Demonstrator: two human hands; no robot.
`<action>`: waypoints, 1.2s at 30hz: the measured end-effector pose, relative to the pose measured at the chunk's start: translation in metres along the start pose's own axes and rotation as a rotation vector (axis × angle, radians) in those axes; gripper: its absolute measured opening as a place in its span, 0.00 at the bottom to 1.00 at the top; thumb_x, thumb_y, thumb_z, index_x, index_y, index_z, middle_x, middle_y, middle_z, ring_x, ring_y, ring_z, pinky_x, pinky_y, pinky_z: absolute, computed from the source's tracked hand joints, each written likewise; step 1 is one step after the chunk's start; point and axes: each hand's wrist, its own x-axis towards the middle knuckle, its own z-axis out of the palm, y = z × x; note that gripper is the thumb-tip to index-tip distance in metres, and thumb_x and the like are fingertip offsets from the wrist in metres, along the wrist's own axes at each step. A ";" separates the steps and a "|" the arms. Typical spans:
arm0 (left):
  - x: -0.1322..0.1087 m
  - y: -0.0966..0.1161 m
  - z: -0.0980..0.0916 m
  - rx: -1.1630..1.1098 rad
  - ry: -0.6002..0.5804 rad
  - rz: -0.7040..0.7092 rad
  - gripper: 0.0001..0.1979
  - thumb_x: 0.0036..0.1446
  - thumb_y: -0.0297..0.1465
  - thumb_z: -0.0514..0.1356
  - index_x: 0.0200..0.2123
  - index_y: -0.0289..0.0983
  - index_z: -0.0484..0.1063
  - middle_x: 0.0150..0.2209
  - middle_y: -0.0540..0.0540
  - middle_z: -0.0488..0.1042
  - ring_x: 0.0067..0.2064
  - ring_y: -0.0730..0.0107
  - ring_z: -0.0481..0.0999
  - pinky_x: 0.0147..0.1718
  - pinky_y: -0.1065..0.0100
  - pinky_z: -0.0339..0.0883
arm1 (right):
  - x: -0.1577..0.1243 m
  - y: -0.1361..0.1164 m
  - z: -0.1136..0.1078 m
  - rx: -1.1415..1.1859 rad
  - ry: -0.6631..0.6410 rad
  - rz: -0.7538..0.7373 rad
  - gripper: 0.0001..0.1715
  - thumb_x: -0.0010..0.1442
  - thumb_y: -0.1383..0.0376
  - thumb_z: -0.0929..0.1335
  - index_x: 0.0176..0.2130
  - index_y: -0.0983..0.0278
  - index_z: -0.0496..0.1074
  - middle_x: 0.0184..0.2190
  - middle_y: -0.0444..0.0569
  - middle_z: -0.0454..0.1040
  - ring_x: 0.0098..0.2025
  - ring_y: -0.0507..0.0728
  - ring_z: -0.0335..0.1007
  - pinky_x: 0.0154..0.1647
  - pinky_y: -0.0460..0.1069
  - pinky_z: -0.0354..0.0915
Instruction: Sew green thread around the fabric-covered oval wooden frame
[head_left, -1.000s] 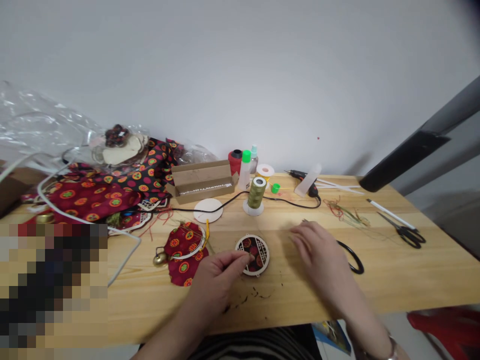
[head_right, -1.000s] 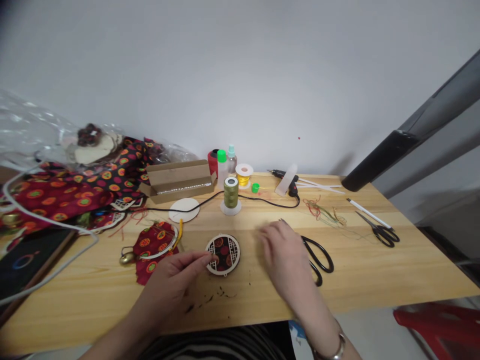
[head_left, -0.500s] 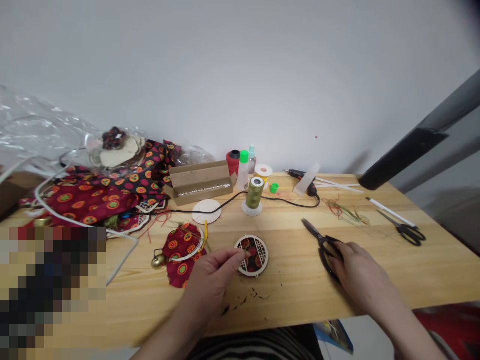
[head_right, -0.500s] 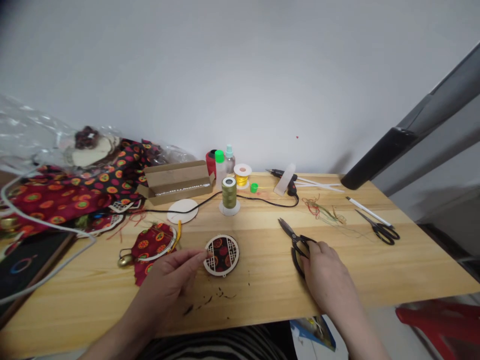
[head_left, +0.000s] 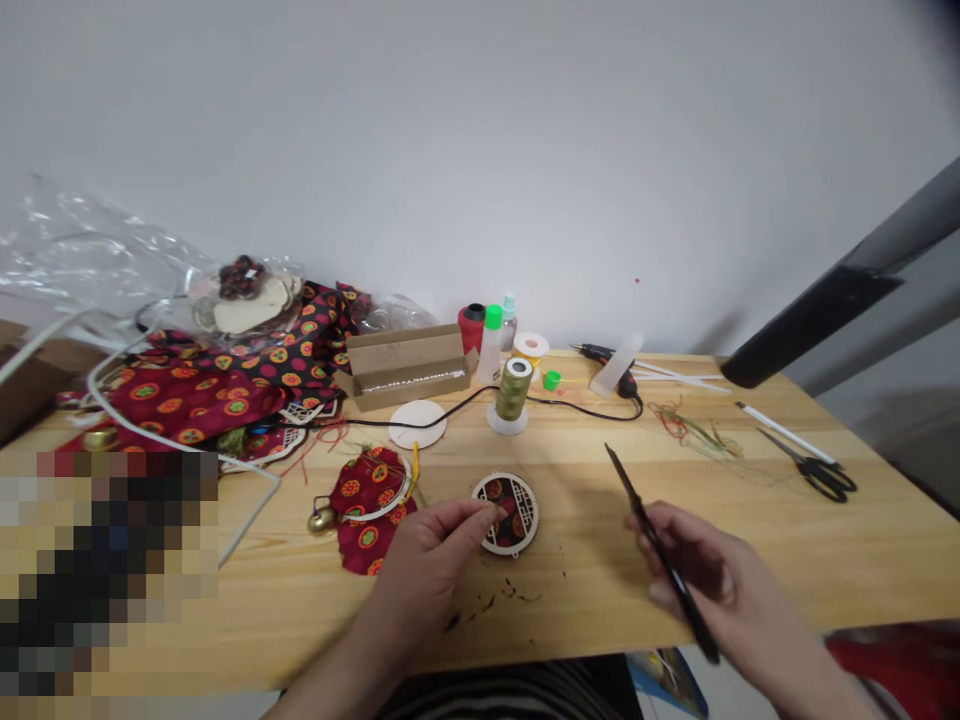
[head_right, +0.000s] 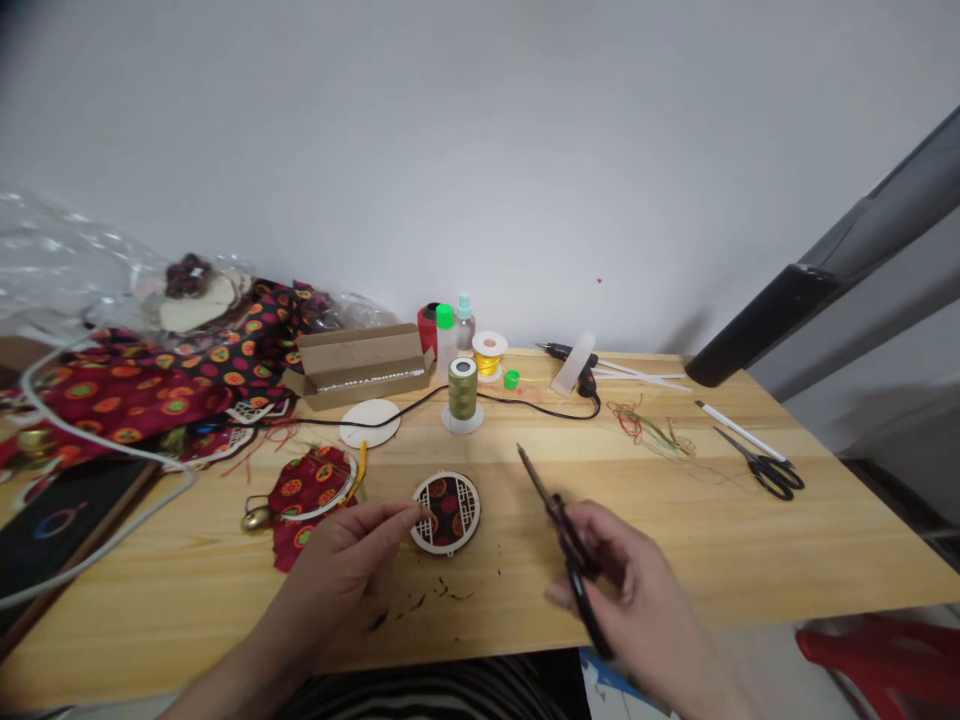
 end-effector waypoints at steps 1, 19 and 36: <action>0.000 0.000 0.000 0.000 0.000 0.001 0.13 0.44 0.41 0.66 0.26 0.36 0.81 0.12 0.56 0.65 0.16 0.77 0.59 0.17 0.74 0.55 | -0.005 -0.008 0.006 0.043 -0.056 -0.023 0.21 0.48 0.65 0.68 0.44 0.62 0.68 0.39 0.52 0.74 0.38 0.59 0.72 0.37 0.49 0.69; -0.001 -0.006 -0.006 0.042 -0.047 0.096 0.11 0.49 0.37 0.63 0.30 0.38 0.82 0.11 0.55 0.65 0.21 0.70 0.69 0.24 0.73 0.63 | 0.006 -0.056 0.051 -0.329 -0.250 0.023 0.10 0.45 0.63 0.73 0.31 0.62 0.72 0.33 0.49 0.76 0.30 0.57 0.67 0.26 0.47 0.58; -0.001 -0.007 -0.008 0.066 -0.201 0.192 0.10 0.57 0.32 0.58 0.35 0.41 0.82 0.31 0.52 0.82 0.34 0.68 0.76 0.35 0.75 0.66 | 0.014 -0.056 0.059 -0.413 -0.172 -0.021 0.06 0.49 0.67 0.68 0.32 0.62 0.72 0.34 0.50 0.76 0.33 0.59 0.69 0.31 0.49 0.58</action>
